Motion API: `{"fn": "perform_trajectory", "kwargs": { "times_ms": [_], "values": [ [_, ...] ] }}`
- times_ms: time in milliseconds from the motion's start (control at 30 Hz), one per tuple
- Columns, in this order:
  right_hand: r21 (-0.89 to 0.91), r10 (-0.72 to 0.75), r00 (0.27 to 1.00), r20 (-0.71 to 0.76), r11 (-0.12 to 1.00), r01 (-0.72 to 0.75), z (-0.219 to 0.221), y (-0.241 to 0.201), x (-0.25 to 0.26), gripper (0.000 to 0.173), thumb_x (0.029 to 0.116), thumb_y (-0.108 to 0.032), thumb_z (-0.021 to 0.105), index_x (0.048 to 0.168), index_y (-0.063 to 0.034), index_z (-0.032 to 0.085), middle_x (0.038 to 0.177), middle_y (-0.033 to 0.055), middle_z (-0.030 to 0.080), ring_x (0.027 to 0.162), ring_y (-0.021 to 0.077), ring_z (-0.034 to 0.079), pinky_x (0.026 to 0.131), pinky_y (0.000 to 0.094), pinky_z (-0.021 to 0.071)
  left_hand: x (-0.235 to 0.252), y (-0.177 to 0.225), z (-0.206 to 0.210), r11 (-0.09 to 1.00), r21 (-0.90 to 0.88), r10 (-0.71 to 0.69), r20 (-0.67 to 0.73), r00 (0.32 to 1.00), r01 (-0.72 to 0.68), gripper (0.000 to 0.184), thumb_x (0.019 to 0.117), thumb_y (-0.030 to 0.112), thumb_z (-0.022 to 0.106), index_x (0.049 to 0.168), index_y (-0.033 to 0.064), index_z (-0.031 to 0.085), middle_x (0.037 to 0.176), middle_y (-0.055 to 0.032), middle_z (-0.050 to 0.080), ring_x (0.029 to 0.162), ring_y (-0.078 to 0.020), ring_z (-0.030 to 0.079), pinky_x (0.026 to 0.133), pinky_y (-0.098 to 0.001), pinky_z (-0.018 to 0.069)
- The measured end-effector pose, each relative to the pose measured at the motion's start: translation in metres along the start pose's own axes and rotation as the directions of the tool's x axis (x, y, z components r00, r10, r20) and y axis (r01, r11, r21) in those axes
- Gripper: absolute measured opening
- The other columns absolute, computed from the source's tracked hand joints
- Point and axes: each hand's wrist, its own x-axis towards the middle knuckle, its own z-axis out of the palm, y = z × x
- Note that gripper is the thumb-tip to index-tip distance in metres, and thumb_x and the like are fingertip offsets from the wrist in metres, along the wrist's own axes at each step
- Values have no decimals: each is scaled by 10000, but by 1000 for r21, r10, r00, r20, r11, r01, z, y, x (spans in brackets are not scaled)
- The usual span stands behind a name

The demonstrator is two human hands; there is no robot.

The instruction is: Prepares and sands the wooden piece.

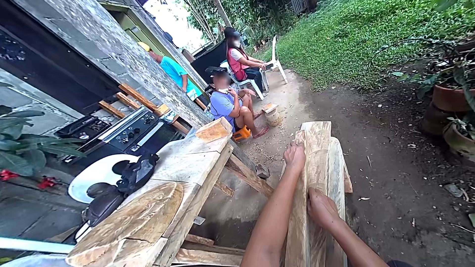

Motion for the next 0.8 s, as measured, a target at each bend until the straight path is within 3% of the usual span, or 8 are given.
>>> {"fn": "perform_trajectory", "kwargs": {
  "times_ms": [133,333,467,733,800],
  "values": [
    [-8,-4,1000,-10,1000,4,1,0,-1,331,1050,-176,478,1336,-28,551,1342,190,617,1219,334,645,973,500,533,12,0,-5,999,-48,-12,24,1000,13,388,1045,148,487,1415,176,602,1450,-210,546,1279,-386,583,970,-562,515],
    [6,-14,1000,-10,1000,14,1,1,-1,333,1047,-173,486,1333,-19,558,1323,194,624,1215,345,646,976,505,534,2,-10,-5,999,-34,28,47,998,-27,397,1049,155,455,1420,194,593,1481,-205,527,1286,-392,582,993,-566,509],
    [1,-13,1000,1,1000,13,1,0,0,336,1047,-175,489,1338,-20,554,1327,191,625,1218,336,646,981,502,531,-12,-4,-9,998,55,14,87,996,-19,471,1038,121,459,1500,188,526,1458,-215,547,1261,-394,600,984,-559,511],
    [-6,-10,1000,-10,1000,10,0,-1,0,338,1046,-169,488,1342,-18,548,1330,192,621,1223,332,644,979,498,532,15,5,-8,999,-3,-34,22,999,34,367,1042,139,504,1395,139,602,1435,-227,554,1233,-397,609,930,-555,529],
    [-7,-10,1000,-15,1000,10,2,-1,-1,343,1049,-177,482,1347,-20,548,1331,192,621,1225,331,643,980,493,534,14,2,-7,1000,8,-22,34,999,22,383,1056,152,476,1425,148,580,1454,-231,537,1249,-403,600,949,-557,524]
  ]
}}
